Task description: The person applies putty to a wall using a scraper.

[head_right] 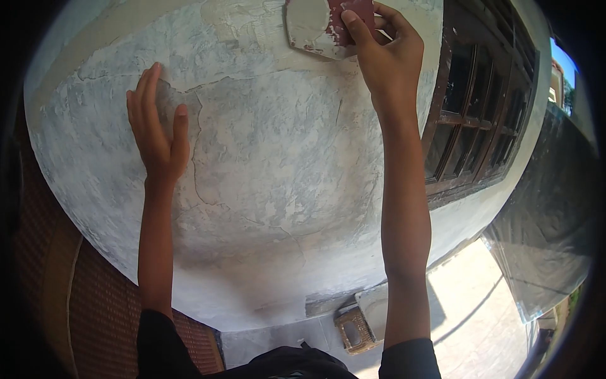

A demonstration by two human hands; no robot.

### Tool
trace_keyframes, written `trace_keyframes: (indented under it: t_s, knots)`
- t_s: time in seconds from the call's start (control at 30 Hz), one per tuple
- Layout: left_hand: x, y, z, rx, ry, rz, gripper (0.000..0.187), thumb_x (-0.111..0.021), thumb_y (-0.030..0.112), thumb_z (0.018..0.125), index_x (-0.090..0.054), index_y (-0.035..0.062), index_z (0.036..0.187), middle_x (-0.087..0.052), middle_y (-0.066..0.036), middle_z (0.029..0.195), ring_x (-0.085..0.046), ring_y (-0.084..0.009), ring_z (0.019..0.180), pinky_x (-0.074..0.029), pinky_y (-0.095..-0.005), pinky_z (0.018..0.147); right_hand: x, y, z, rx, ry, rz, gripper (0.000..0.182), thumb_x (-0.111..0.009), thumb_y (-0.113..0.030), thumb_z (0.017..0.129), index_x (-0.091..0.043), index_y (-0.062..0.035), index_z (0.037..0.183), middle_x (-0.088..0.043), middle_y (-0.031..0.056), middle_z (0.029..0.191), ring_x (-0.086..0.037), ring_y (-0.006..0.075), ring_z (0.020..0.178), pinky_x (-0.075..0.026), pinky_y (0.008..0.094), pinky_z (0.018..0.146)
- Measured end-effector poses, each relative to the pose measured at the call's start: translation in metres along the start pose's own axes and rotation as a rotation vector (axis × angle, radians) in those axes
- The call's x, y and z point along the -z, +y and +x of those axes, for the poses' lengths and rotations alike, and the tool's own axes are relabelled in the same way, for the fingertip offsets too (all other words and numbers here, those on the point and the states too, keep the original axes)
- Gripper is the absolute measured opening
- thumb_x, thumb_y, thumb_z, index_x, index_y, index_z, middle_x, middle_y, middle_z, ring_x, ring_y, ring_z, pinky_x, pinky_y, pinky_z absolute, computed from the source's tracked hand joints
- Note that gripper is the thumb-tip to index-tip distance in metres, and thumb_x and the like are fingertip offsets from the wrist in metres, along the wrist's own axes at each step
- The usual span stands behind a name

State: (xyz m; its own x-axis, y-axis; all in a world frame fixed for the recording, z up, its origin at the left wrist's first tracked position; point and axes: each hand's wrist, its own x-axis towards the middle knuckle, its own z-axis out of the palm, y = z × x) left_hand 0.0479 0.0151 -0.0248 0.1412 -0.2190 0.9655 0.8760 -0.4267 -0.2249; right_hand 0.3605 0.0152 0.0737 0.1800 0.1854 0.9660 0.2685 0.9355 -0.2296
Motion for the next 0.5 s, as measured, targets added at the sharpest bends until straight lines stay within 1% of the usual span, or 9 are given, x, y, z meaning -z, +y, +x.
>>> trace_keyframes:
  t_s: [0.07,0.1,0.2,0.27,0.33,0.4,0.43,0.5]
  knots:
    - [-0.001,-0.001,0.002,-0.007,0.004,0.004,0.056,-0.049,0.033,0.099,-0.039,0.0063,0.147,-0.046,-0.013,0.148,-0.039,-0.0311,0.141,-0.015,-0.0585,0.119,-0.015,-0.003,-0.002,-0.031,-0.011,-0.023,0.051,-0.082,-0.021,0.084,-0.063,0.0062,0.123,-0.07,0.0069,0.097,-0.066,0.0132,0.091,-0.05,0.0249,0.085]
    - [-0.001,-0.001,0.002,-0.01,0.008,0.013,0.057,-0.05,0.032,0.098,-0.04,0.0052,0.147,-0.047,-0.013,0.148,-0.039,-0.0306,0.141,-0.016,-0.0583,0.119,-0.018,-0.003,-0.003,-0.035,-0.026,-0.062,0.052,-0.083,-0.021,0.083,-0.063,0.0057,0.123,-0.069,0.0068,0.096,-0.066,0.013,0.092,-0.05,0.0247,0.084]
    - [0.001,-0.001,0.001,0.001,0.007,0.009,0.057,-0.05,0.032,0.098,-0.04,0.0051,0.147,-0.047,-0.013,0.148,-0.039,-0.0306,0.141,-0.016,-0.0583,0.119,-0.007,0.008,0.004,-0.058,0.027,-0.103,0.05,-0.083,-0.02,0.083,-0.063,0.0059,0.122,-0.069,0.0067,0.096,-0.066,0.0128,0.092,-0.05,0.0245,0.083]
    - [0.001,-0.001,0.001,0.002,0.003,0.019,0.057,-0.05,0.032,0.098,-0.04,0.005,0.147,-0.047,-0.013,0.148,-0.039,-0.0306,0.141,-0.016,-0.0583,0.119,-0.004,0.001,0.005,-0.043,0.005,-0.063,0.05,-0.082,-0.02,0.084,-0.063,0.0061,0.122,-0.068,0.0069,0.096,-0.066,0.0123,0.091,-0.051,0.0245,0.082]
    - [0.001,-0.001,0.0,0.004,-0.008,0.02,0.057,-0.051,0.032,0.098,-0.04,0.0048,0.147,-0.047,-0.013,0.148,-0.039,-0.0305,0.141,-0.016,-0.0583,0.119,-0.009,-0.001,0.002,-0.01,0.025,0.039,0.049,-0.082,-0.019,0.084,-0.063,0.0063,0.122,-0.068,0.006,0.096,-0.066,0.0118,0.089,-0.05,0.0237,0.081]
    - [0.0,0.0,0.001,-0.004,0.0,0.015,0.058,-0.052,0.03,0.097,-0.039,0.0049,0.147,-0.047,-0.013,0.148,-0.039,-0.0307,0.141,-0.017,-0.0585,0.119,-0.02,-0.005,-0.002,-0.037,0.018,-0.07,0.048,-0.081,-0.019,0.084,-0.063,0.0064,0.121,-0.067,0.0048,0.094,-0.065,0.0118,0.089,-0.048,0.0219,0.078]
    - [0.0,0.0,0.001,-0.004,-0.001,0.013,0.058,-0.052,0.03,0.097,-0.039,0.0049,0.147,-0.047,-0.013,0.148,-0.039,-0.0307,0.141,-0.017,-0.0585,0.119,-0.019,-0.003,-0.002,-0.046,0.024,-0.086,0.048,-0.081,-0.018,0.084,-0.063,0.0065,0.121,-0.067,0.0052,0.095,-0.065,0.0118,0.088,-0.049,0.0221,0.079]
    - [0.001,0.0,0.001,0.006,0.007,-0.006,0.055,-0.048,0.032,0.1,-0.038,0.0072,0.148,-0.046,-0.013,0.15,-0.038,-0.0321,0.142,-0.014,-0.0588,0.119,-0.012,0.0,-0.001,-0.051,0.028,-0.1,0.048,-0.081,-0.018,0.084,-0.063,0.0066,0.121,-0.067,0.0056,0.095,-0.065,0.0118,0.088,-0.049,0.0223,0.079]
